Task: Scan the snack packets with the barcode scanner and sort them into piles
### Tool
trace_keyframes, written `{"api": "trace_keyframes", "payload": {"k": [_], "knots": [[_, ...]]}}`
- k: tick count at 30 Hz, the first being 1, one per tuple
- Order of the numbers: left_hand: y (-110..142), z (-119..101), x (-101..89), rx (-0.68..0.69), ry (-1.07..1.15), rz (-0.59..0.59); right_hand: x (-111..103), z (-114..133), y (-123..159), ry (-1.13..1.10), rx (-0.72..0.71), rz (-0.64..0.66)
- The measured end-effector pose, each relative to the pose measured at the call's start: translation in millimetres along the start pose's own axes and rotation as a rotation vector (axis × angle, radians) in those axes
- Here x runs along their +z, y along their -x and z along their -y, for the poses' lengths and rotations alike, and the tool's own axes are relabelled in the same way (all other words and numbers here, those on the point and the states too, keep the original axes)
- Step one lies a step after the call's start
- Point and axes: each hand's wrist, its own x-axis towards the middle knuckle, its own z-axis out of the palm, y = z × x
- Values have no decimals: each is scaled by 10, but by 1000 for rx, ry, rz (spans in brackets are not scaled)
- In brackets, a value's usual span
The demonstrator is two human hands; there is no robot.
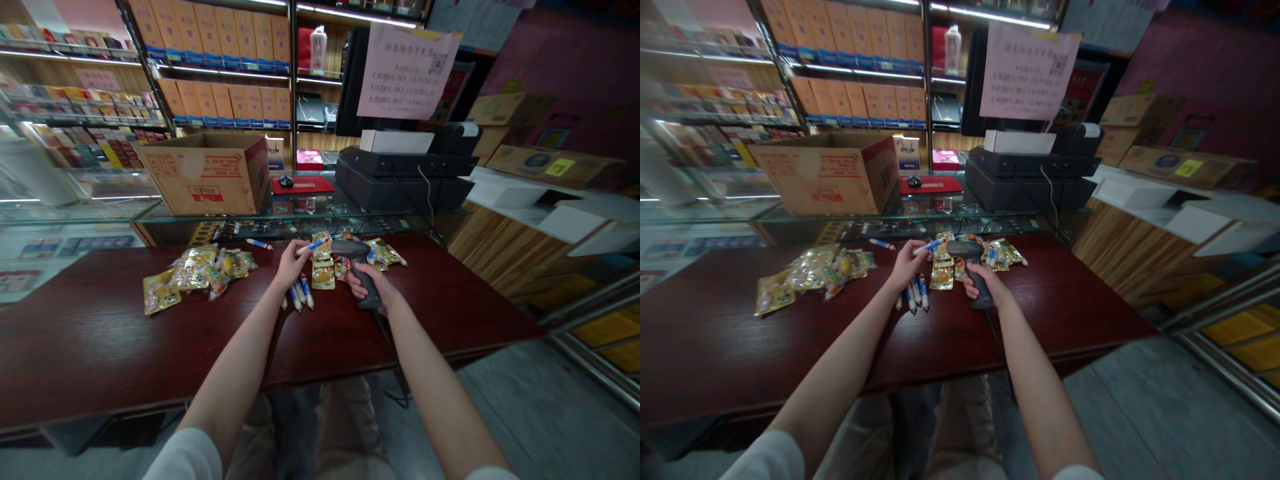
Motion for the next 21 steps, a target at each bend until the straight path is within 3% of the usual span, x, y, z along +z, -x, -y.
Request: {"api": "trace_keyframes", "payload": {"k": [8, 21], "knots": [[49, -39, -5, 78, -366, 2, 38, -14, -6, 39, 0, 1], [81, -83, -2, 99, -417, 27, 3, -36, -17, 78, 29, 1]]}}
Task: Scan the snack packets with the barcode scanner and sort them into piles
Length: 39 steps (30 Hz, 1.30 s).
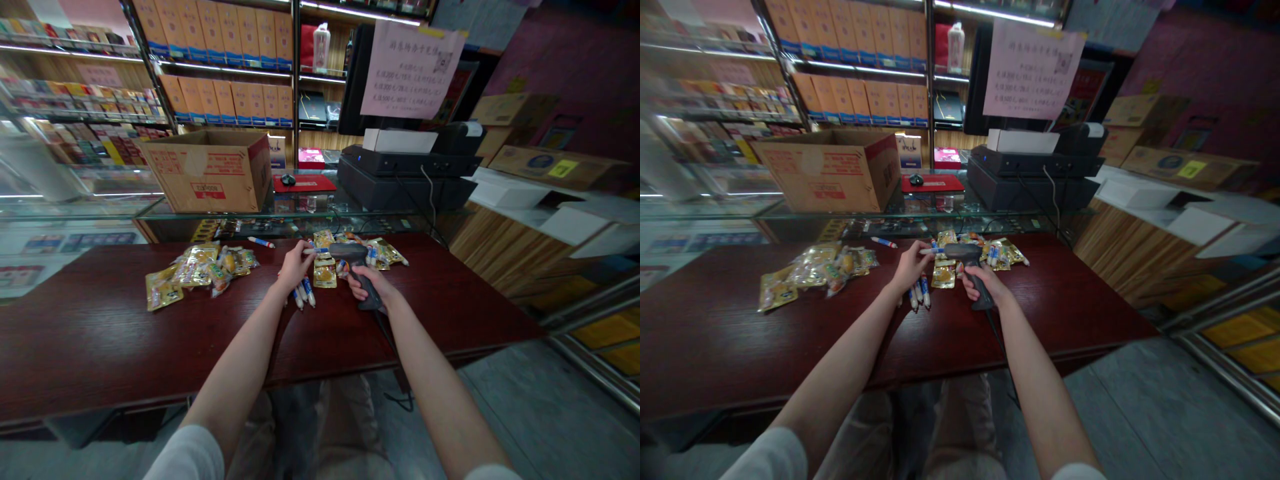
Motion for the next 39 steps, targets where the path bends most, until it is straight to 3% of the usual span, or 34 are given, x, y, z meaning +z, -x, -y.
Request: {"api": "trace_keyframes", "payload": {"k": [4, 8, 12, 15, 18, 23, 28, 33, 39], "knots": [[-32, -92, -142, -29, -39, -82, -30, 21, -1, -37, 3, 0], [-97, -136, -491, -181, -228, -221, -53, 21, -15, -48, 1, -5], [72, -126, -915, -298, -609, -135, -62, 4, -30, -47, 17, -3], [343, -73, -1149, -262, -899, -93, -68, -9, -44, -57, 22, -5], [565, 18, -1267, -210, -1047, -73, -67, -16, -53, -42, 27, -6], [672, 141, -1252, -218, -1098, -115, 9, -5, -62, -22, 35, -17], [673, 176, -1176, -22, -1007, -13, 249, 31, -224, -24, 38, -19], [677, 53, -1043, 56, -862, 33, 523, 17, -568, -48, 38, 16], [614, -57, -764, -136, -757, 263, 586, -153, -808, -80, 68, 50]]}}
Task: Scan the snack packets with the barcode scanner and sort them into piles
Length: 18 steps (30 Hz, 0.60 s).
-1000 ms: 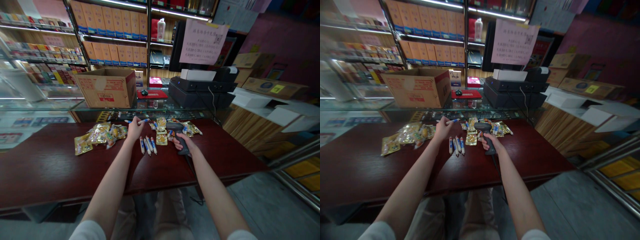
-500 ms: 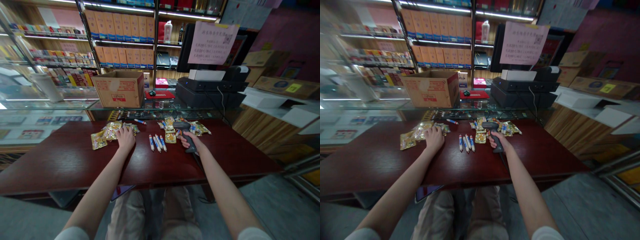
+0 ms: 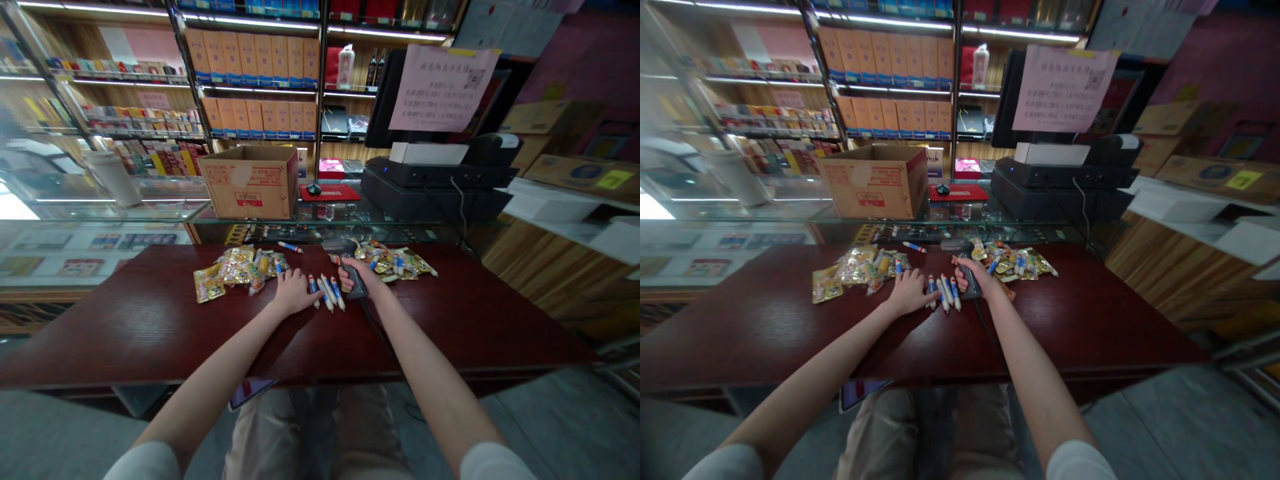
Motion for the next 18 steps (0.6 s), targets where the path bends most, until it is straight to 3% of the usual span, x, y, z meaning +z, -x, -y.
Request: {"api": "trace_keyframes", "payload": {"k": [3, 5, 9, 11, 15, 18], "knots": [[-155, 55, 16, -41, -12, 58, -52, -75, 9, -30, -19, -1], [-272, 138, 7, -84, 68, 16, -85, -102, 35, -41, -47, -16], [-438, 281, 2, -166, 561, -227, -96, -115, 68, -14, -66, -27], [-463, 315, 6, -224, 894, -275, -66, -125, 68, -5, -71, -14], [-413, 354, -7, -247, 1430, -169, 31, -179, 64, -1, -107, 19], [-363, 382, -15, -231, 1527, -118, 88, -212, 76, 16, -103, 43]]}}
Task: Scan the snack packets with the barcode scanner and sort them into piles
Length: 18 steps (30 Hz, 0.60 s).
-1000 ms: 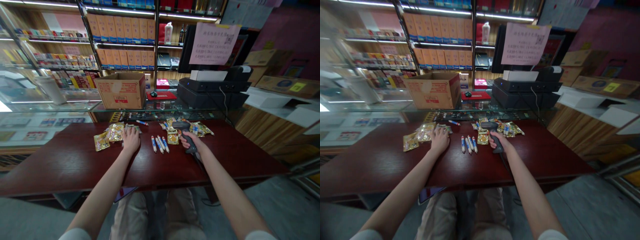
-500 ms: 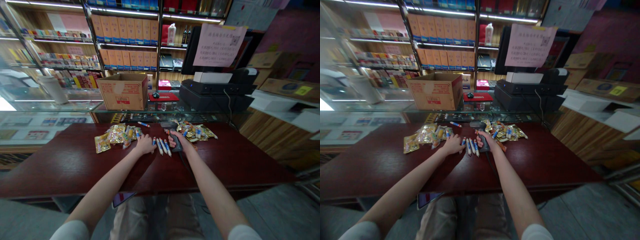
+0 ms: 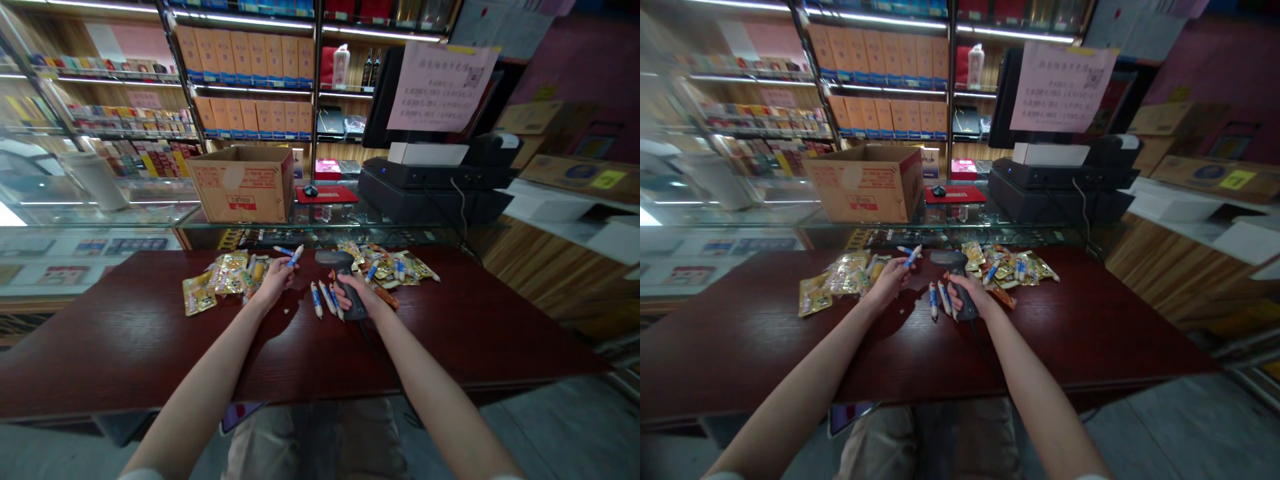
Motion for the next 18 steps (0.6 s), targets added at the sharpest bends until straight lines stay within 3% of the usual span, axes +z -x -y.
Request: {"api": "trace_keyframes", "payload": {"k": [8, 18], "knots": [[-4, 48, 21, 5, -136, 5, 39, -5, 16, 17, 8, 18], [10, 103, -13, 246, -587, 64, 121, 9, 46, 94, 52, 9]]}}
